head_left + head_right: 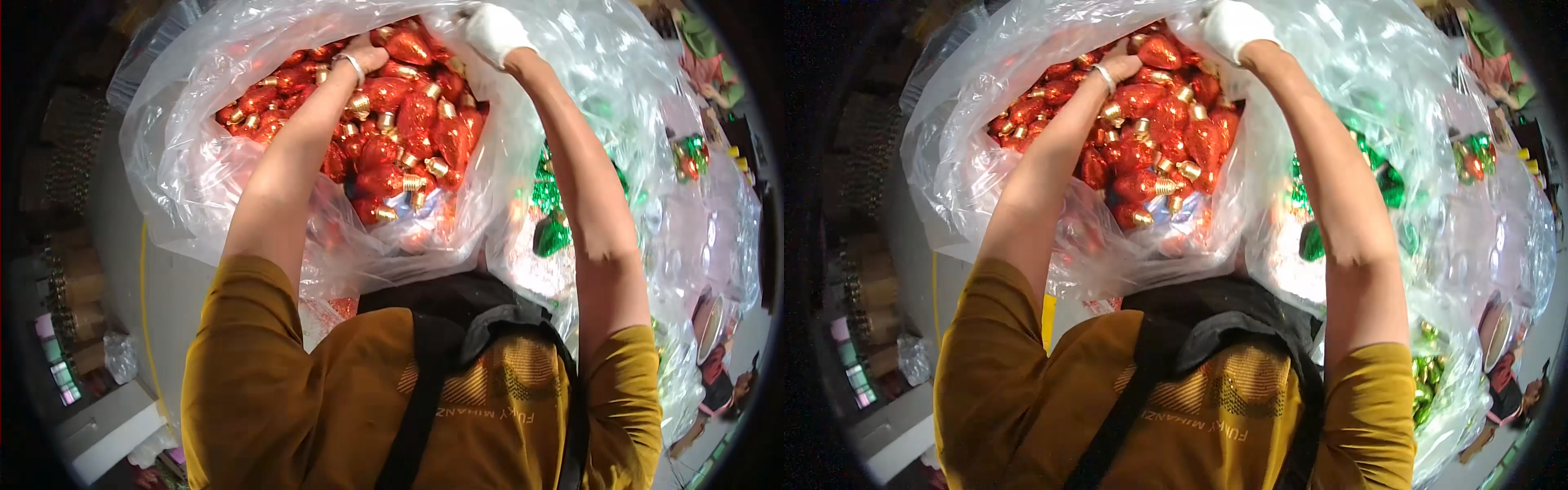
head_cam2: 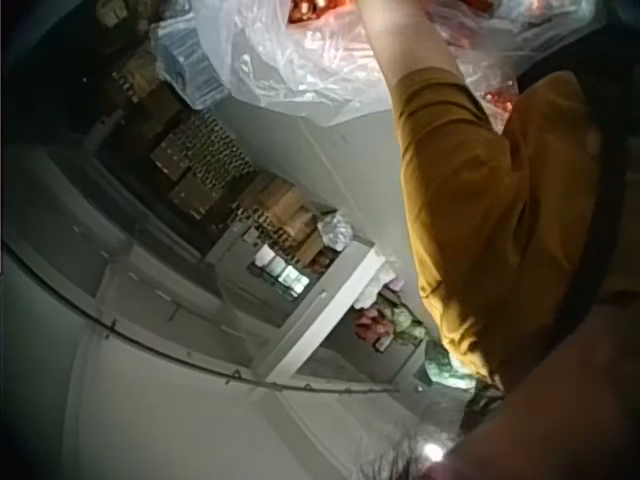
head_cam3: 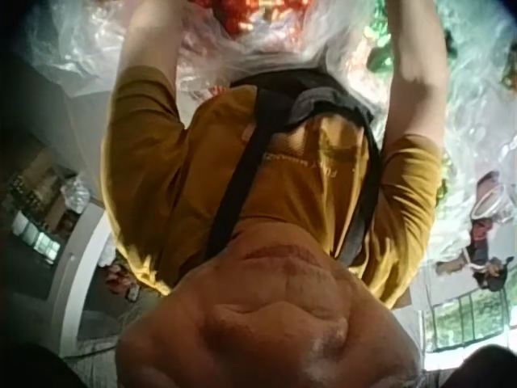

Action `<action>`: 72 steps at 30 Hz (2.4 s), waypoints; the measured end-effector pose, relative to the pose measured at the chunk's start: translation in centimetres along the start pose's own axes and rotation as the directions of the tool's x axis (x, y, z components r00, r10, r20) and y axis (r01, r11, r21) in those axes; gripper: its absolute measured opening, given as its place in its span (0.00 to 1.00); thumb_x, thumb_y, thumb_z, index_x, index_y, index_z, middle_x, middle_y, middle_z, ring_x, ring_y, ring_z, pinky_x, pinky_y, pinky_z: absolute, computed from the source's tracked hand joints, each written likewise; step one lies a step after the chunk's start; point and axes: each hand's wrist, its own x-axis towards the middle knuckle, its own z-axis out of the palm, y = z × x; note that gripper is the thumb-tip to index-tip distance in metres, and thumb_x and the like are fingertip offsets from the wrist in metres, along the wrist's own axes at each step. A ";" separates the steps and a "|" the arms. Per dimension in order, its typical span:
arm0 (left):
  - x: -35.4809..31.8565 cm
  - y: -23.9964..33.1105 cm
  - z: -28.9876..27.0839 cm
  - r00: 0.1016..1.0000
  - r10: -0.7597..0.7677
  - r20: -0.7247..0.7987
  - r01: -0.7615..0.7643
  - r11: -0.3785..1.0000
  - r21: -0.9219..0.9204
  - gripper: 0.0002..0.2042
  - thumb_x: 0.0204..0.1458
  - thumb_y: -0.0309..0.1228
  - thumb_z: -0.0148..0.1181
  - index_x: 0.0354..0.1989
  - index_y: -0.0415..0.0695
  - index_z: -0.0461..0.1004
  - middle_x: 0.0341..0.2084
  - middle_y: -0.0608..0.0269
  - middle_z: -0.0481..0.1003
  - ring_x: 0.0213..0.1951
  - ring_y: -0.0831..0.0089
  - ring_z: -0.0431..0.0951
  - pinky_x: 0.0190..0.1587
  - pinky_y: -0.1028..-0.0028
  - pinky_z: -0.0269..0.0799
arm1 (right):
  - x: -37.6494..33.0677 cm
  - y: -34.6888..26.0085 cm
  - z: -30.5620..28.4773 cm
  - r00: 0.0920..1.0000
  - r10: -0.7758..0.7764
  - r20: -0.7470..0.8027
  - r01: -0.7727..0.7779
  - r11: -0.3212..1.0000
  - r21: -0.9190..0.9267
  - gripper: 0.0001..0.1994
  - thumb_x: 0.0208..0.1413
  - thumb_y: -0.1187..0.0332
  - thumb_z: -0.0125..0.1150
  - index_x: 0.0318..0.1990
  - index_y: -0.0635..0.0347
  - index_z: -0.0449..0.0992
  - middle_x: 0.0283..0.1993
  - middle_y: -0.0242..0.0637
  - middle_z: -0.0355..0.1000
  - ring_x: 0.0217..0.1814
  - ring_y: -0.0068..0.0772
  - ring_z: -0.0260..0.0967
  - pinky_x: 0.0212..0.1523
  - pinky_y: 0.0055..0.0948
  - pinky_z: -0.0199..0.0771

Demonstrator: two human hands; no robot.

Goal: Sort and pack small festive ornaments into plastic bags on the floor.

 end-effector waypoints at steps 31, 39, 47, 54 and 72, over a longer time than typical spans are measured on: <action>-35.2 2.4 -2.0 0.888 0.459 -0.030 -0.415 0.827 0.378 0.13 0.46 0.38 0.60 0.36 0.44 0.72 0.35 0.58 0.71 0.41 0.66 0.72 0.54 0.55 0.60 | -33.6 12.5 0.9 0.901 0.328 0.283 -0.186 0.882 -0.433 0.25 0.53 0.67 0.59 0.58 0.61 0.64 0.52 0.48 0.69 0.52 0.37 0.68 0.51 0.33 0.67; -40.6 1.1 2.5 0.854 0.465 -0.232 -0.316 0.819 0.478 0.07 0.42 0.34 0.55 0.26 0.44 0.70 0.22 0.65 0.67 0.32 0.67 0.71 0.51 0.50 0.56 | -31.3 11.8 -1.1 0.600 0.615 0.511 -0.471 0.788 -0.396 0.27 0.45 0.63 0.64 0.53 0.62 0.67 0.49 0.51 0.69 0.51 0.51 0.67 0.52 0.40 0.66; -41.4 0.3 3.7 0.851 0.440 -0.287 -0.261 0.828 0.496 0.23 0.41 0.40 0.62 0.45 0.40 0.74 0.31 0.62 0.74 0.42 0.65 0.71 0.54 0.56 0.59 | -31.2 7.5 -0.2 0.751 0.403 0.523 -0.236 0.904 -0.357 0.21 0.47 0.61 0.64 0.48 0.61 0.73 0.41 0.47 0.73 0.45 0.44 0.71 0.48 0.36 0.69; -42.5 0.2 -3.4 0.916 0.321 -0.241 -0.251 0.926 0.280 0.22 0.43 0.32 0.62 0.48 0.37 0.70 0.44 0.49 0.71 0.47 0.51 0.69 0.54 0.56 0.62 | -34.6 6.2 1.9 0.873 0.458 0.168 -0.321 0.799 -0.509 0.10 0.50 0.59 0.55 0.33 0.53 0.77 0.35 0.47 0.74 0.39 0.52 0.72 0.42 0.45 0.72; -21.0 9.5 7.8 0.757 0.649 0.078 -0.596 0.636 0.491 0.29 0.48 0.34 0.60 0.58 0.39 0.62 0.54 0.48 0.64 0.57 0.51 0.62 0.52 0.55 0.62 | -35.4 7.1 1.0 0.906 0.416 0.080 -0.384 0.885 -0.265 0.13 0.49 0.59 0.54 0.29 0.60 0.77 0.33 0.52 0.73 0.36 0.53 0.72 0.38 0.47 0.72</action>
